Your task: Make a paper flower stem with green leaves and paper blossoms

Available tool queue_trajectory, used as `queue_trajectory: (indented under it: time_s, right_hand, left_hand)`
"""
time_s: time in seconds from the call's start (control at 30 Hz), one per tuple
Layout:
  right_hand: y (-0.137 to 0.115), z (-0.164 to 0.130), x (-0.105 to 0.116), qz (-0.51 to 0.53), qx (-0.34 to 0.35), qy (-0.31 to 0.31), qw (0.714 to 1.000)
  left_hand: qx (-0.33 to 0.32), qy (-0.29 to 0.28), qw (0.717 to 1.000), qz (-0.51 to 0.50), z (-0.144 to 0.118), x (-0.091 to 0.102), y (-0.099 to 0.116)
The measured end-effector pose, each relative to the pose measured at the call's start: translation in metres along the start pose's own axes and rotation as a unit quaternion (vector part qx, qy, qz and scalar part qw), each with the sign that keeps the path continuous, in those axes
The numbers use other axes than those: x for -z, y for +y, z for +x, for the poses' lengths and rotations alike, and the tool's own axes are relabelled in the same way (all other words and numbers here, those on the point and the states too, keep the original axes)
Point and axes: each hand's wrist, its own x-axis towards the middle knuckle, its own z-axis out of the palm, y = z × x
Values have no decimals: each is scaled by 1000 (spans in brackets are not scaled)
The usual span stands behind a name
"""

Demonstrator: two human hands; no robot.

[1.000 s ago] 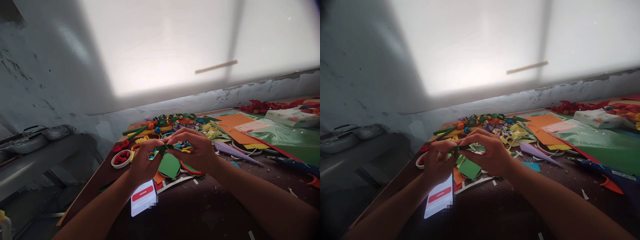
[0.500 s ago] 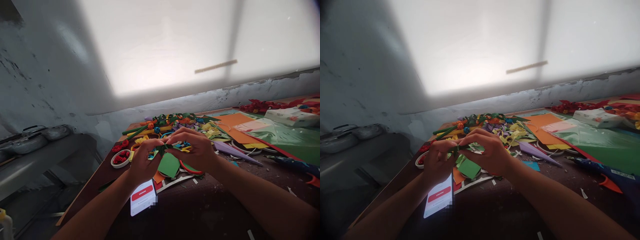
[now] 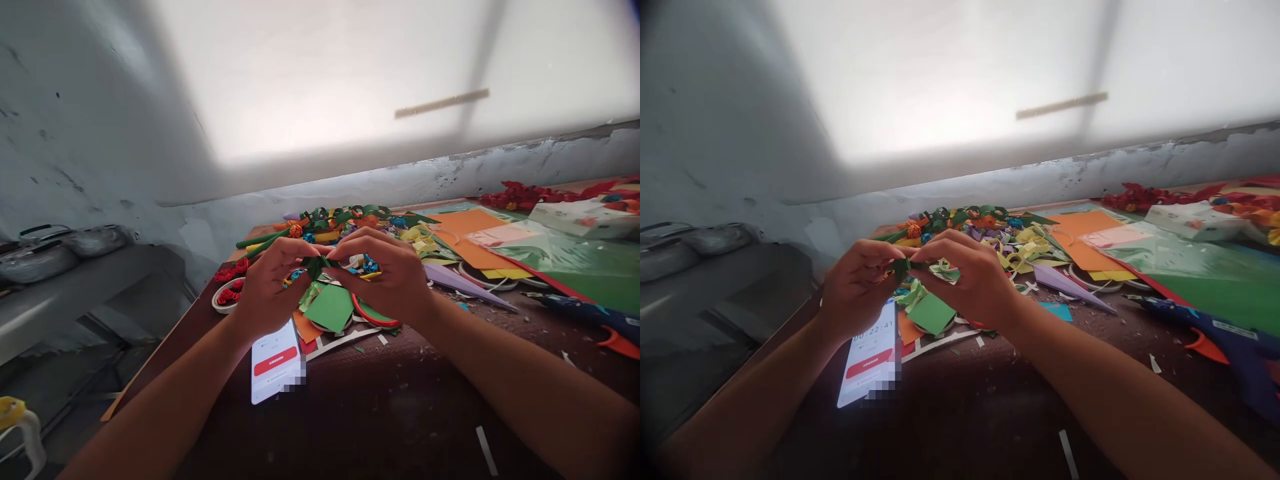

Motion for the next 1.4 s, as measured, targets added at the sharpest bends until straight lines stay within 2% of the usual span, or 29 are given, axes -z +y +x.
queue_trajectory:
  time_s: [0.33,1.07,1.23,1.4]
  right_hand:
    - [-8,2,-1,-17,65,0,998]
    - [-6,0,-1,-21,61,-5,998]
    - [-4,0,-1,-28,65,-12,997]
    - [-2,0,-1,-24,38,-24,999]
  left_hand:
    - [-32,3,999,17,-4,-8,5]
    - [-35,7,999,15,-4,-10,4]
    - [-31,-4,999,42,-4,-9,5]
    - [-47,-11,993,110,-3,-6,3]
